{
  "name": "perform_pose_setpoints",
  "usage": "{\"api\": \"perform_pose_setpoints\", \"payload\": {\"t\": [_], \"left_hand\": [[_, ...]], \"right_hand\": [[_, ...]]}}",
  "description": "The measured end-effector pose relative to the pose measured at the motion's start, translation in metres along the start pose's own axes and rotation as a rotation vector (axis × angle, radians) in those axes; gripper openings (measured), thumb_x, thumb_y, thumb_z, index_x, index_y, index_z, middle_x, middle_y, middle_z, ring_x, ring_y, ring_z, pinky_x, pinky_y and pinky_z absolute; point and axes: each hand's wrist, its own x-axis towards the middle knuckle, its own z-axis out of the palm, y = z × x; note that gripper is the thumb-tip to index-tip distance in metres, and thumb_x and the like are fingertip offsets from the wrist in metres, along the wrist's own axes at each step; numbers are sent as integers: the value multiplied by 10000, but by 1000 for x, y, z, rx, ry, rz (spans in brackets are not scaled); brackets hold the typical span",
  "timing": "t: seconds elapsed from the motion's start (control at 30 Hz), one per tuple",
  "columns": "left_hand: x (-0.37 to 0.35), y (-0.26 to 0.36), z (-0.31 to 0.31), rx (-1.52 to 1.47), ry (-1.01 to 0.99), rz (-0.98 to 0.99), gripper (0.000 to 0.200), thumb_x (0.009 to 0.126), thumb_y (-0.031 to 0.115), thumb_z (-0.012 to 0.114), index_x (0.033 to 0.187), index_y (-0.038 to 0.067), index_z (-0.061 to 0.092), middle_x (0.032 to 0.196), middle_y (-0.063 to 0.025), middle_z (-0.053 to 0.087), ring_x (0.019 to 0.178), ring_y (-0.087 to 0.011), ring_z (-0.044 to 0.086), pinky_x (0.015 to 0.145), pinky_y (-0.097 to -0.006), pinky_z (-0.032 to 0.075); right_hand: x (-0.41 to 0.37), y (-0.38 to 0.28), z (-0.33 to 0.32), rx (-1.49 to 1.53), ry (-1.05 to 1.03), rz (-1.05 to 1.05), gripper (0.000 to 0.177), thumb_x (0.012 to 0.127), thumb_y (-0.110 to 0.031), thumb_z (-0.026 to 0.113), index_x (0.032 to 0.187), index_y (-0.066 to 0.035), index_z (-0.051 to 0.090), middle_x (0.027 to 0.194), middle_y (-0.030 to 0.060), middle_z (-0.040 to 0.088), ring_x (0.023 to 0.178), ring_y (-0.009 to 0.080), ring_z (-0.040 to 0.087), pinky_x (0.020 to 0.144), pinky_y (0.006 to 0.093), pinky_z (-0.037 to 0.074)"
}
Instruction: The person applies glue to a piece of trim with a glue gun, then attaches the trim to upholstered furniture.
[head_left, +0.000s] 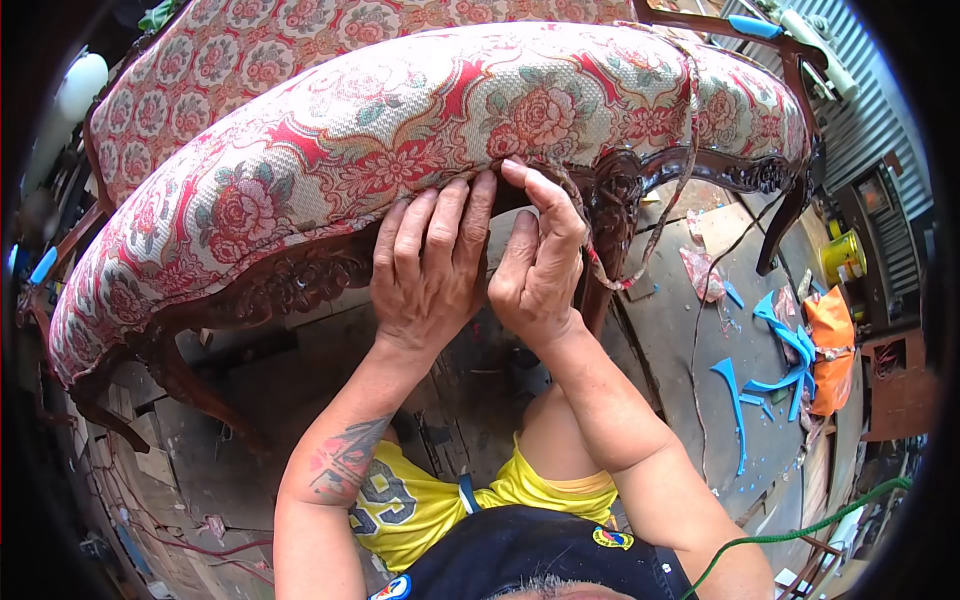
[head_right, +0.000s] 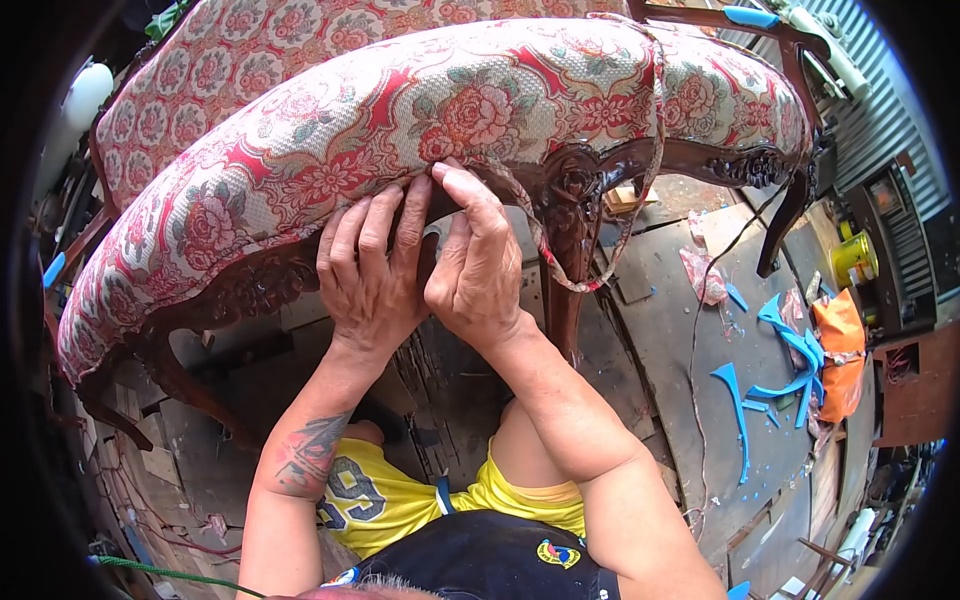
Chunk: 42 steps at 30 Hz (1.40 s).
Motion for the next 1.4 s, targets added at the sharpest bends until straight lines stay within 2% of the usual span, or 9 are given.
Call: {"api": "perform_pose_setpoints", "payload": {"t": [0.57, 0.67, 0.73, 0.77, 0.87, 0.97, 1.0, 1.13, 1.4], "left_hand": [[3, 8, 2, 43, 3, -30, 460, 1021, 312, 661, 1479, 278, 674, 1369, 32, 581, 1289, -180, 524, 1148, -391, 439], [3, 7, 2, 47, 4, -26, 462, 1022, 313, 658, 1482, 275, 669, 1378, 30, 582, 1294, -181, 519, 1149, -393, 436], [1, 6, 4, 32, -5, -6, 494, 1022, 330, 654, 1512, 266, 645, 1410, -13, 568, 1301, -228, 501, 1149, -428, 402], [2, 7, 3, 31, -5, -5, 494, 1022, 330, 654, 1512, 266, 645, 1410, -13, 568, 1301, -228, 501, 1149, -428, 402], [3, 8, 3, 32, 20, -27, 449, 1027, 321, 653, 1472, 269, 675, 1392, 26, 583, 1292, -190, 524, 1152, -398, 433], [3, 8, 4, 30, 39, -25, 448, 1027, 329, 652, 1469, 261, 676, 1392, 23, 584, 1295, -196, 528, 1157, -406, 429], [3, 8, 3, 19, 24, -24, 445, 1028, 330, 649, 1467, 257, 677, 1393, 21, 583, 1298, -199, 528, 1158, -409, 428], [3, 8, 3, -10, 20, -29, 445, 1024, 324, 646, 1461, 248, 681, 1390, 13, 581, 1304, -207, 527, 1157, -416, 433], [1, 6, 5, 25, 20, 9, 468, 1017, 341, 619, 1463, 212, 677, 1404, -17, 577, 1302, -238, 501, 1152, -426, 403]], "right_hand": [[1, 3, -8, 61, 33, 115, 415, 1043, 162, 424, 1440, 47, 470, 1440, 214, 578, 1312, 298, 670, 1132, 395, 518], [1, 4, -9, 62, 75, 87, 373, 1045, 154, 478, 1401, 52, 522, 1441, 213, 574, 1231, 277, 704, 1083, 373, 556], [4, 1, -8, 53, 271, 98, 304, 980, 108, 648, 1270, 19, 670, 1182, 164, 742, 1054, 326, 737, 920, 402, 602], [6, -2, -12, 52, 271, 99, 304, 980, 108, 648, 1270, 19, 670, 1182, 164, 742, 1054, 326, 737, 920, 402, 602], [14, -12, -18, -141, 151, 104, 194, 1024, 56, 674, 1205, 23, 738, 1001, 125, 770, 770, 158, 718, 736, 299, 601], [10, -7, -12, -247, 21, 90, 340, 974, 81, 680, 1302, 15, 743, 1028, 210, 793, 792, 260, 774, 725, 355, 619], [5, 3, -7, -261, 40, 42, 531, 895, 52, 682, 1418, -37, 705, 875, 172, 750, 657, 302, 724, 612, 386, 585], [7, -1, -10, -391, -67, 78, 633, 827, -11, 653, 1452, -102, 702, 738, 119, 660, 569, 286, 649, 549, 396, 542], [-1, 1, -11, -399, -83, 102, 661, 842, -23, 653, 1498, -104, 666, 748, 128, 680, 554, 291, 655, 547, 400, 553]]}}
